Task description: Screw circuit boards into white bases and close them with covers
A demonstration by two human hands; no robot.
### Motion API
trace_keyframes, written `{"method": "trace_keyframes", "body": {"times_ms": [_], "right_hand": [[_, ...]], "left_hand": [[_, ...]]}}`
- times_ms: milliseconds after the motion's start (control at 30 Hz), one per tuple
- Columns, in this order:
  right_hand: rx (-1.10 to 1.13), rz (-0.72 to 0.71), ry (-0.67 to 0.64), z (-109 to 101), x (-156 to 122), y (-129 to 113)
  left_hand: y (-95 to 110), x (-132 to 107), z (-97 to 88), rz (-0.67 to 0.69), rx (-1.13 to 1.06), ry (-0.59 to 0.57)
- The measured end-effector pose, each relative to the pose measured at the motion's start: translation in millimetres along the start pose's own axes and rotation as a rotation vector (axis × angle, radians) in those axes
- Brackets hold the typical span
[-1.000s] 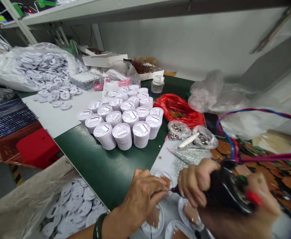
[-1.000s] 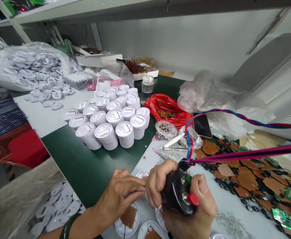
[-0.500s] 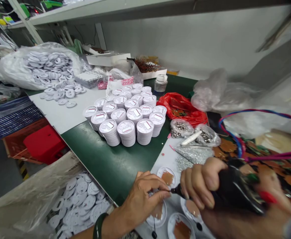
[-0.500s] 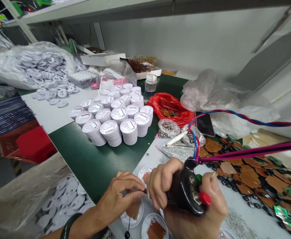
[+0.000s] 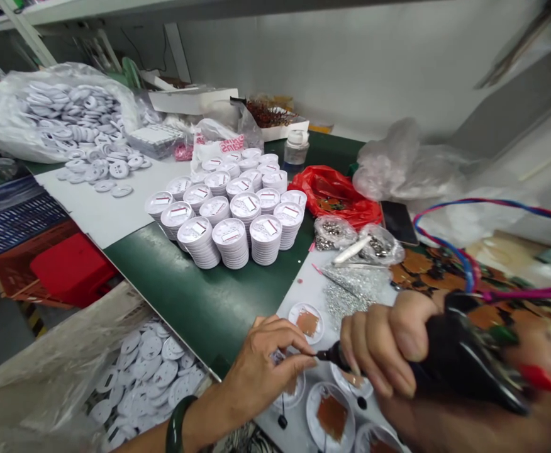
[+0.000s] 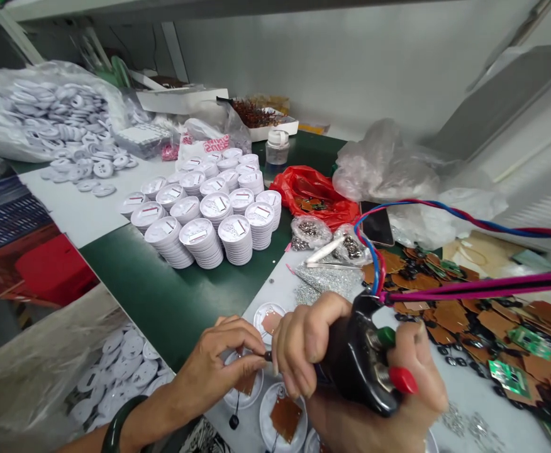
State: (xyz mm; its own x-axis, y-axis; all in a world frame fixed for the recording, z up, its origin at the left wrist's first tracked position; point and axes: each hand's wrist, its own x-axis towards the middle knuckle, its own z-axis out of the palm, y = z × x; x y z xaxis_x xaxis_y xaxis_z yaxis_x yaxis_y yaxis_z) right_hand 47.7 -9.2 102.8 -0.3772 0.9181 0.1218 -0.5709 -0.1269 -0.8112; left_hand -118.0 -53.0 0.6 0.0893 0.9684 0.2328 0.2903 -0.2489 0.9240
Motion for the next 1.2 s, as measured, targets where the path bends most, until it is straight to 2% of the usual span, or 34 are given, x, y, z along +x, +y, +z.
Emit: {"method": "trace_keyframes", "body": {"times_ms": [133, 400, 533, 633, 767, 900, 1000, 1100, 1200], "right_hand": [[0.025, -0.034, -0.012, -5.6, -4.1, 1.7], [0.077, 0.013, -0.031, -4.7, -5.6, 5.0], [0.062, 0.119, -0.086, -10.7, -8.8, 7.8], [0.027, 0.184, -0.099, -16.7, -12.2, 17.4], [0.025, 0.148, -0.099, -14.8, -12.1, 39.0], [0.000, 0.116, -0.088, -3.2, -7.8, 54.6], [0.004, 0.086, -0.059, 1.5, -6.6, 59.3], [-0.001, 0.100, -0.069, -3.9, -9.7, 62.9], [-0.021, 0.144, -0.099, -13.5, -15.2, 68.0]], "left_hand": [[0.1, -2.1, -0.1, -0.019, -0.004, -0.031], [1.7, -3.8, -2.6, -0.003, -0.041, -0.105], [2.8, -16.3, -25.0, 0.126, 0.180, -0.208], [-4.1, -35.7, -41.7, 0.230, 0.410, -0.231], [-18.3, -58.7, -42.2, 0.344, 0.602, -0.326], [-26.1, -63.5, -32.2, 0.375, 0.603, -0.241], [-28.8, -61.9, -30.3, 0.395, 0.608, -0.246], [-32.6, -64.0, -29.6, 0.388, 0.600, -0.255], [-37.9, -68.9, -27.6, 0.363, 0.563, -0.203]]}}
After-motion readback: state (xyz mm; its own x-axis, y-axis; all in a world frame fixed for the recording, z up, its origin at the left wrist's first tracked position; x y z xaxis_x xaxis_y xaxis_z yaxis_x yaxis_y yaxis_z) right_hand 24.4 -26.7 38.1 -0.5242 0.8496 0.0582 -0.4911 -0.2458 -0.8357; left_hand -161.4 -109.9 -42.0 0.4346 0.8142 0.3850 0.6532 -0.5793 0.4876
